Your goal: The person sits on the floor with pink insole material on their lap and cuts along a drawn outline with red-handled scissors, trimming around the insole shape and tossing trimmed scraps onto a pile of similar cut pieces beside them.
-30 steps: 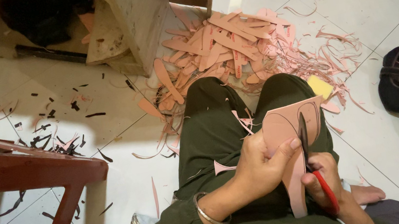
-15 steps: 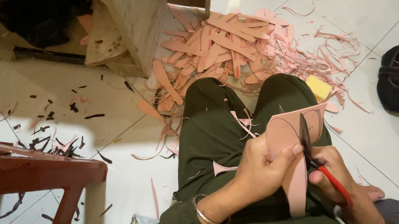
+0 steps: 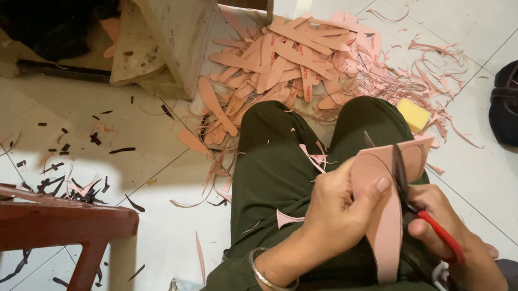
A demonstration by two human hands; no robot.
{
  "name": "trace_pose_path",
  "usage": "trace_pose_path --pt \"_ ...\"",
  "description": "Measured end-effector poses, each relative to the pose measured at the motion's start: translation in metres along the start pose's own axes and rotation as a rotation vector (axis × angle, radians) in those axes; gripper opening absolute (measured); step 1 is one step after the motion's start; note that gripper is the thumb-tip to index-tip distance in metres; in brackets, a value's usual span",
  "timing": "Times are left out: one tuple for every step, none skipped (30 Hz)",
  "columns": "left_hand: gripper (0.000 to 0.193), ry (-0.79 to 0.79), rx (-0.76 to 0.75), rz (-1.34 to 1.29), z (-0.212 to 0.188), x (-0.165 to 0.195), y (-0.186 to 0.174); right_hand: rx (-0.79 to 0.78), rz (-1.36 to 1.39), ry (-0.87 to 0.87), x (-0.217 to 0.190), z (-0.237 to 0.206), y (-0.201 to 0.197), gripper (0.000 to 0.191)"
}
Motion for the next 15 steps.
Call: trace_pose_path --pt "0.029 0.004 0.008 0.027 0.0 0.002 0.0 0.012 0.01 -0.05 -0.005 0.002 -0.001 0.095" --pt "0.03 0.008 0.015 0.054 0.0 0.004 0.001 0.017 0.019 -0.028 -0.008 0.003 0.0 0.095" --pt "0.031 0.014 0.022 0.081 0.001 0.006 0.001 0.023 0.027 -0.009 -0.01 0.005 0.0 0.095" --pt "0.03 0.007 0.017 0.082 0.002 0.007 0.0 0.028 0.035 0.011 -0.012 0.006 0.0 0.094" --pt "0.029 -0.001 0.014 0.082 0.002 0.008 0.0 0.01 0.042 0.005 -0.013 0.007 0.0 0.095" --pt "0.028 -0.009 0.009 0.083 0.002 0.008 0.0 -0.007 0.05 -0.001 -0.012 0.007 0.0 0.095" --pt "0.029 -0.03 0.008 0.088 0.002 0.008 0.0 -0.023 0.057 -0.008 -0.011 0.007 -0.001 0.096" --pt "0.029 -0.052 0.007 0.092 0.002 0.008 0.0 -0.014 0.041 -0.003 -0.009 0.007 -0.001 0.095" --pt "0.029 -0.075 0.005 0.095 0.002 0.007 0.001 -0.006 0.026 0.002 -0.007 0.006 -0.001 0.095" --pt "0.03 -0.054 0.006 0.083 0.002 0.007 0.001 0.003 0.011 0.009 -0.005 0.005 -0.001 0.095" --pt "0.03 -0.032 0.007 0.07 0.002 0.007 0.002 0.016 -0.006 0.03 -0.003 0.004 -0.002 0.093" --pt "0.03 -0.01 0.011 0.058 0.002 0.007 0.002 0.027 -0.024 0.05 -0.001 0.003 -0.001 0.091" --pt "0.029 -0.02 0.008 0.066 0.002 0.007 0.002 0.038 -0.04 0.069 0.0 0.003 -0.001 0.09" --pt "0.029 -0.031 0.005 0.075 0.002 0.006 0.002 0.035 -0.031 0.073 0.0 0.003 0.0 0.09" --pt "0.028 -0.041 0.002 0.084 0.002 0.006 0.002 0.033 -0.023 0.079 -0.002 0.003 0.0 0.091"
Point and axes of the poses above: each hand's wrist, its own z-axis towards the middle knuckle, its own y-axis out of the palm, x = y × z, the point moved 2 cm from there along z, towards the middle knuckle, and after that the axes turned 6 degrees about -z, right-handed, at the moved point
